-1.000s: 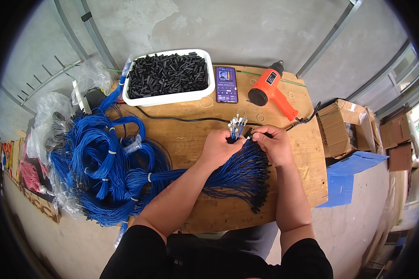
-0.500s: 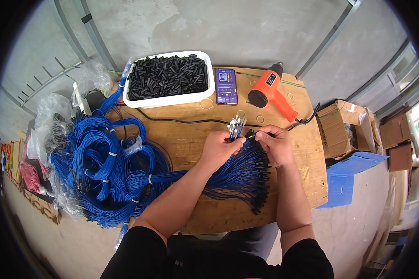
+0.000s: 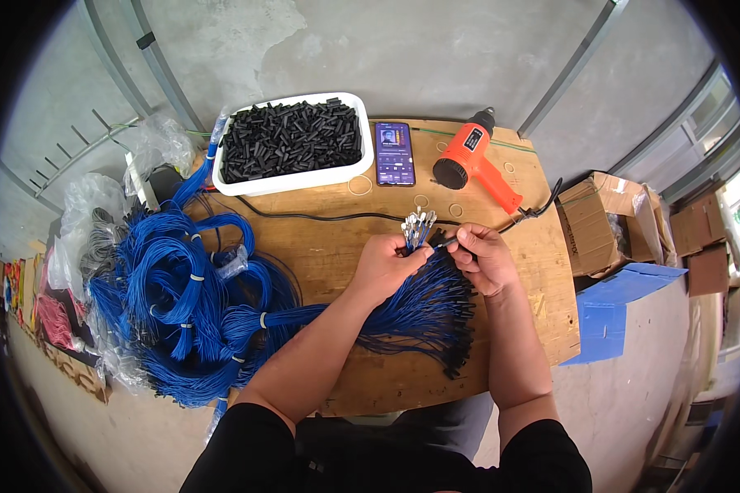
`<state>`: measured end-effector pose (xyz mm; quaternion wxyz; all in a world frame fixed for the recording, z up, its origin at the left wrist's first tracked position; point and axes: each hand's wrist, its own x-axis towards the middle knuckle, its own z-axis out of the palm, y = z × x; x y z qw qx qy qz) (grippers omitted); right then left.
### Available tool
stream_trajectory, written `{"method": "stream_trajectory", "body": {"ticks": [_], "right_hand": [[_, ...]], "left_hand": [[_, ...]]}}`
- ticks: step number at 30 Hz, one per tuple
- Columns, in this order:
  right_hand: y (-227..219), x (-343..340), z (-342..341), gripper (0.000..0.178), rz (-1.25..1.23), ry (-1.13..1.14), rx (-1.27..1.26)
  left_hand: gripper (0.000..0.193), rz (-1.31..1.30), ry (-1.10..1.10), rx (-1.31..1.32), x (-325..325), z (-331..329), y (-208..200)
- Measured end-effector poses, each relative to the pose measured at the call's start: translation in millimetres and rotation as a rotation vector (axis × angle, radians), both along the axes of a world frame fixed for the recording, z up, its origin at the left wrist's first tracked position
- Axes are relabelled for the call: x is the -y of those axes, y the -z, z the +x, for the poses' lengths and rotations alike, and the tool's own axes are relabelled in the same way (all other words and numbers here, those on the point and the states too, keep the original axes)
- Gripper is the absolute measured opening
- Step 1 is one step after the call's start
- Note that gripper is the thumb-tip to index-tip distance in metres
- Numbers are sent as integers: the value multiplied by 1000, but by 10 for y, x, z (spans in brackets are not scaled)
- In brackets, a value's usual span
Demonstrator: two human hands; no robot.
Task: Placing heat shrink tubing onto the ends of blue electrical cables at a workbench.
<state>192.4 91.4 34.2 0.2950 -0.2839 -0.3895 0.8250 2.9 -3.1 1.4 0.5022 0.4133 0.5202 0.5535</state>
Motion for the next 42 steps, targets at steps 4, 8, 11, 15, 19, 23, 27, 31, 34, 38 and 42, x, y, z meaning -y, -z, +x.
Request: {"method": "stream_trajectory", "body": {"ticks": [4, 8, 11, 15, 19, 23, 27, 31, 34, 38, 42], "right_hand": [[18, 14, -21, 17, 32, -38, 23], [-7, 17, -23, 17, -17, -27, 10], [7, 28, -35, 17, 2, -29, 16], [14, 38, -33, 18, 4, -30, 18], [-11, 27, -27, 20, -43, -42, -20], [-32, 32, -19, 18, -64, -43, -45], [-60, 39, -4, 17, -72, -49, -45], [-69, 41, 3, 18, -67, -45, -31], [-50, 34, 10, 18, -62, -47, -20], [-13, 11, 14, 17, -35, -20, -4], [5, -99, 78, 18, -66, 102, -91]], "left_hand": [[15, -4, 18, -37, 5, -5, -18], [15, -2, 5, -58, -3, -15, 5], [15, -4, 19, -75, 12, -16, -30], [24, 40, -5, -69, -12, 0, 63], [24, 47, -19, -19, -20, 11, 75], [20, 20, -25, 69, -16, 27, 65], [12, -21, 4, 48, -18, 20, 24], [13, -19, -8, 49, -6, 35, -20], [13, -20, -7, 40, -7, 31, -14], [14, 10, -30, 51, 3, 62, -1], [13, 54, -68, -107, -40, 37, 123]]}}
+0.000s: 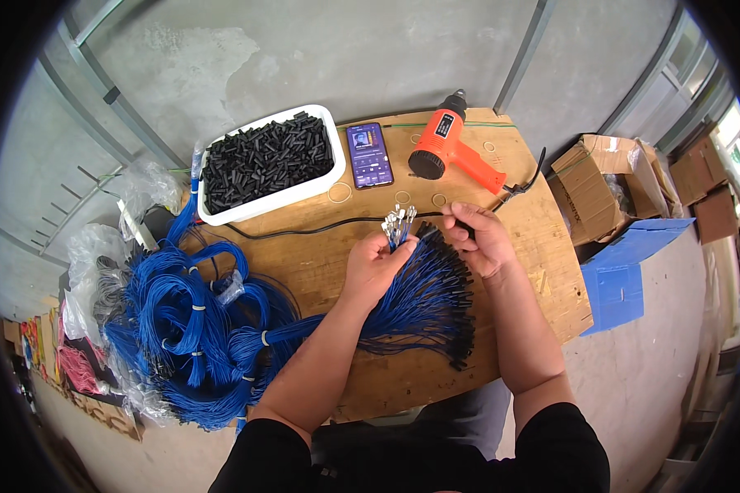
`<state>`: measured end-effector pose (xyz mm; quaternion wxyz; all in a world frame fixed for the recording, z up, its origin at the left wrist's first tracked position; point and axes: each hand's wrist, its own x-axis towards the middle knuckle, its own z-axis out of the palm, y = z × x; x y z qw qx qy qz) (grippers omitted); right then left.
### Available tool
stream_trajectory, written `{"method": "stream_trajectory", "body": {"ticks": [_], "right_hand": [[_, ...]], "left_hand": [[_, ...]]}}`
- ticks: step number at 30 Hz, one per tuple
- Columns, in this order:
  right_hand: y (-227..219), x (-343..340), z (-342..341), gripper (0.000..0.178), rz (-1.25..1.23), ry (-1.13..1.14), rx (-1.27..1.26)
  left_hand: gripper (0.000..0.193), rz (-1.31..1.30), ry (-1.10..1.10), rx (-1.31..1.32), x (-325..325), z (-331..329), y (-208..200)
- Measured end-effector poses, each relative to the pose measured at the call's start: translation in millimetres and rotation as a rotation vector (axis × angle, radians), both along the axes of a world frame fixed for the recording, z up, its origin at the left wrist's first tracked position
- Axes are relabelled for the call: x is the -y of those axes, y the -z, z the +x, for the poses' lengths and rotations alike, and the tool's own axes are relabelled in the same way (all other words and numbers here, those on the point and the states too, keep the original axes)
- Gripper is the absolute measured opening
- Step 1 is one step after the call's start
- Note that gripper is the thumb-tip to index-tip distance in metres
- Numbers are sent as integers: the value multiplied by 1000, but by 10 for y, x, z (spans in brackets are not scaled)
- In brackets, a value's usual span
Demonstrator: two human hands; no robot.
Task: Placing heat shrink tubing onto the ends of blue electrical cables at a workbench.
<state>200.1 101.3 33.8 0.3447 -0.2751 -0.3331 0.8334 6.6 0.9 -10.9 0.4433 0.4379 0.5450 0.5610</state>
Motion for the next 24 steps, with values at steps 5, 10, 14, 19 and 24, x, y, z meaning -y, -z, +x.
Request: {"method": "stream_trajectory", "body": {"ticks": [5, 10, 14, 19, 24], "right_hand": [[-29, 23, -15, 19, -20, 63, -46], [-44, 46, -20, 18, 20, 75, -17], [-25, 53, -31, 16, 73, 68, 40], [-62, 138, -143, 15, 127, 80, 148], [45, 151, -167, 11, 217, 78, 220]], "left_hand": [[18, 32, 28, 147, 39, -25, -67], [15, 46, -14, 265, 21, 46, -120], [17, 37, -9, 255, 4, 52, -96], [16, 7, -1, 168, 7, 27, -79], [16, 7, 9, 113, 5, 49, -79]]}}
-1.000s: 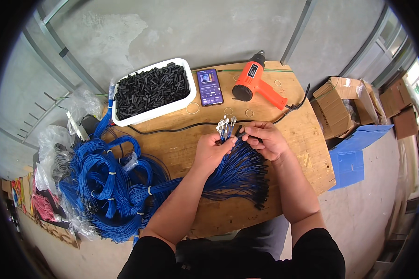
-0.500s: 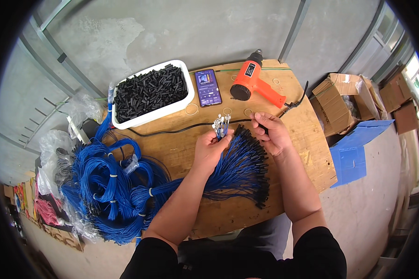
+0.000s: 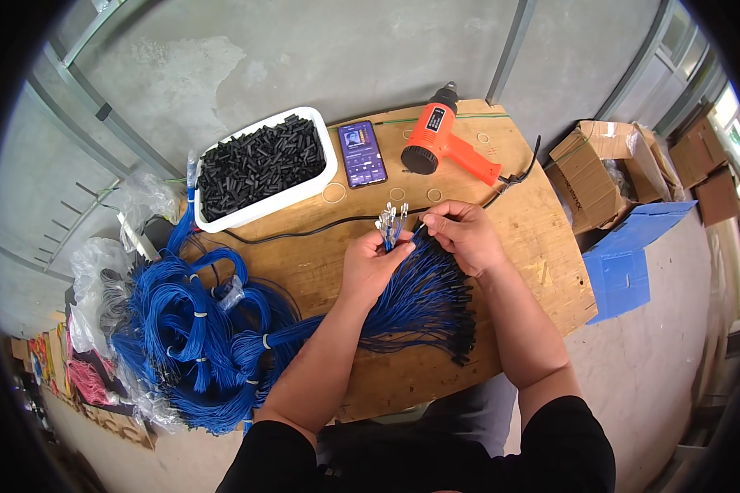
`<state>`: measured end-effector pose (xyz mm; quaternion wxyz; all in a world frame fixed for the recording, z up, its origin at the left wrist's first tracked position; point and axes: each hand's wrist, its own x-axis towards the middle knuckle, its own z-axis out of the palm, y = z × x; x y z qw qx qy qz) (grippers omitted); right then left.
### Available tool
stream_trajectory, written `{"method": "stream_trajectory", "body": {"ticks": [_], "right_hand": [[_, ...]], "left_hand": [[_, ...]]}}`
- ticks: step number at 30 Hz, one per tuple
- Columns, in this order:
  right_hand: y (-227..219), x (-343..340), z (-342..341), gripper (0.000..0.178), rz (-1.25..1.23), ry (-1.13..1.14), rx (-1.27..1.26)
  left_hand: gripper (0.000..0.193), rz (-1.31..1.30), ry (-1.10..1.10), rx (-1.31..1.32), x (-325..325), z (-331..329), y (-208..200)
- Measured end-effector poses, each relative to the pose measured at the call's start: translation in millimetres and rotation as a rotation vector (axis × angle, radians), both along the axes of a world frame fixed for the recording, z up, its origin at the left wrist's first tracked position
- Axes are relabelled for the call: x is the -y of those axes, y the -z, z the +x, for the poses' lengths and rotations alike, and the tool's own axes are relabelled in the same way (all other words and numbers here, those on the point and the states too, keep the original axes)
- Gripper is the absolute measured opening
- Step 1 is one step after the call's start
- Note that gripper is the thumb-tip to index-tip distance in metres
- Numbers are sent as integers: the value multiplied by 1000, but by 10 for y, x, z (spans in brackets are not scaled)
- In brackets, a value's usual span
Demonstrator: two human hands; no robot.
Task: Placing heat shrink tubing onto the ends of blue electrical cables at a workbench.
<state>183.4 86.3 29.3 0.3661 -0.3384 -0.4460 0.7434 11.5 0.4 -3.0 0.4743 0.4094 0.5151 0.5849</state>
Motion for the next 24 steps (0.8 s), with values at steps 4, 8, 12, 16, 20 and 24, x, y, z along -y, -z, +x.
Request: {"method": "stream_trajectory", "body": {"ticks": [4, 8, 12, 16, 20, 24], "right_hand": [[3, 70, -45, 9, 99, -5, 4], [5, 78, -49, 8, 122, -103, 66], [-19, -86, 115, 17, -165, -144, -205], [-91, -170, 116, 27, -580, 247, -596], [150, -259, 186, 24, -521, 98, -640], [40, -159, 114, 20, -349, 65, -458]], "left_hand": [[15, -14, 17, 0, 0, -24, 16], [12, -18, 5, -40, 7, -44, 38], [11, -31, -25, -9, 4, -35, 37], [13, -25, -21, 104, 13, -42, 34], [14, 1, -4, 148, -6, -34, 38], [14, -2, -15, 150, 7, -53, 23]]}}
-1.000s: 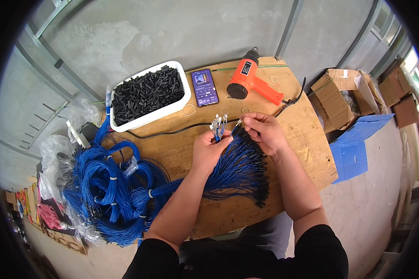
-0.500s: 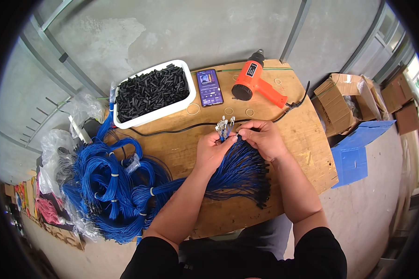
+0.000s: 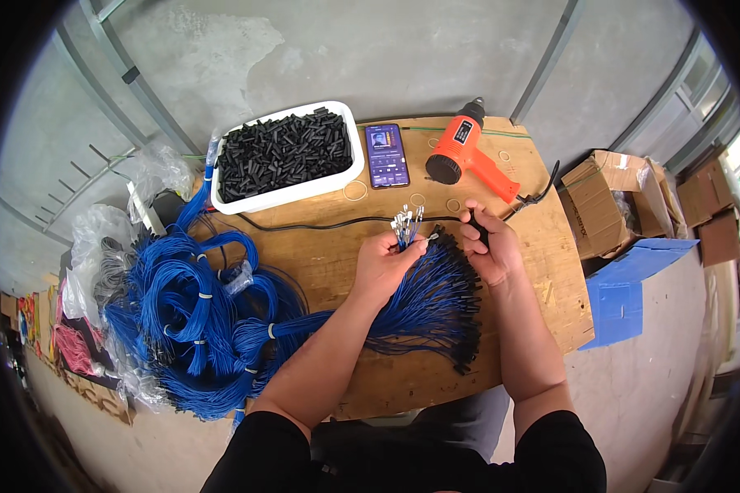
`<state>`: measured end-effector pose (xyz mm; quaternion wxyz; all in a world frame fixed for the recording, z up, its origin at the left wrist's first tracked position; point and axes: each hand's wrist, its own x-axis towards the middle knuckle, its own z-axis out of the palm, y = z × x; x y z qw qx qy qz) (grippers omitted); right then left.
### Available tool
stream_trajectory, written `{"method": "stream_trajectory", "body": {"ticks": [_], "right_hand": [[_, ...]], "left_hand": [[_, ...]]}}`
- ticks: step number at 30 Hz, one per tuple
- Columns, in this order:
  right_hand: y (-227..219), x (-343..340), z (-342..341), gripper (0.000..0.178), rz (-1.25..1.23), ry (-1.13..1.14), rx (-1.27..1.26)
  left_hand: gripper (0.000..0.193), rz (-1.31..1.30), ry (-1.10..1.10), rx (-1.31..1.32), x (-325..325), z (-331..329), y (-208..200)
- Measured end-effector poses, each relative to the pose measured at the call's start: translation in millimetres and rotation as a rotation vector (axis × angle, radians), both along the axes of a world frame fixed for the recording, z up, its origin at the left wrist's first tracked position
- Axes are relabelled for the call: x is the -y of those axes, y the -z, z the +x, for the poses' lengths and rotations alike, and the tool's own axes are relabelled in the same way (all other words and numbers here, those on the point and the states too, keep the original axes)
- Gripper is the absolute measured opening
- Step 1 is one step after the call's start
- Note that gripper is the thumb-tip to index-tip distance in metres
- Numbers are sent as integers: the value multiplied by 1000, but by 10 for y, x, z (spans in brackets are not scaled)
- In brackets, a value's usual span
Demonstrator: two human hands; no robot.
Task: Placing heat shrink tubing onto the ends of blue electrical cables at a workbench.
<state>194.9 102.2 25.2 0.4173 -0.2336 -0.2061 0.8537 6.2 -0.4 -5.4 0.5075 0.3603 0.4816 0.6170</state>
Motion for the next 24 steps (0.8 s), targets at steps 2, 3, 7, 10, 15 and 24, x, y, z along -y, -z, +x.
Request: {"method": "stream_trajectory", "body": {"ticks": [2, 3, 7, 10, 15, 24], "right_hand": [[-23, 30, -18, 19, 23, -27, 15], [-30, 38, -24, 18, 46, -48, 29], [-21, 40, -49, 17, 46, -47, 25], [19, 31, -43, 17, 59, -40, 27], [-41, 112, -72, 14, 154, -127, 180], [-135, 243, -179, 8, 312, -153, 365]], "left_hand": [[15, 2, -6, 32, 2, -8, -5], [15, 3, -9, 34, 3, -15, -8], [16, -8, -7, 62, -3, -16, -11], [15, -14, -15, 68, -10, -14, -11], [15, -11, -17, 79, -12, -25, 13], [14, -4, -6, 131, -3, -49, -19]]}}
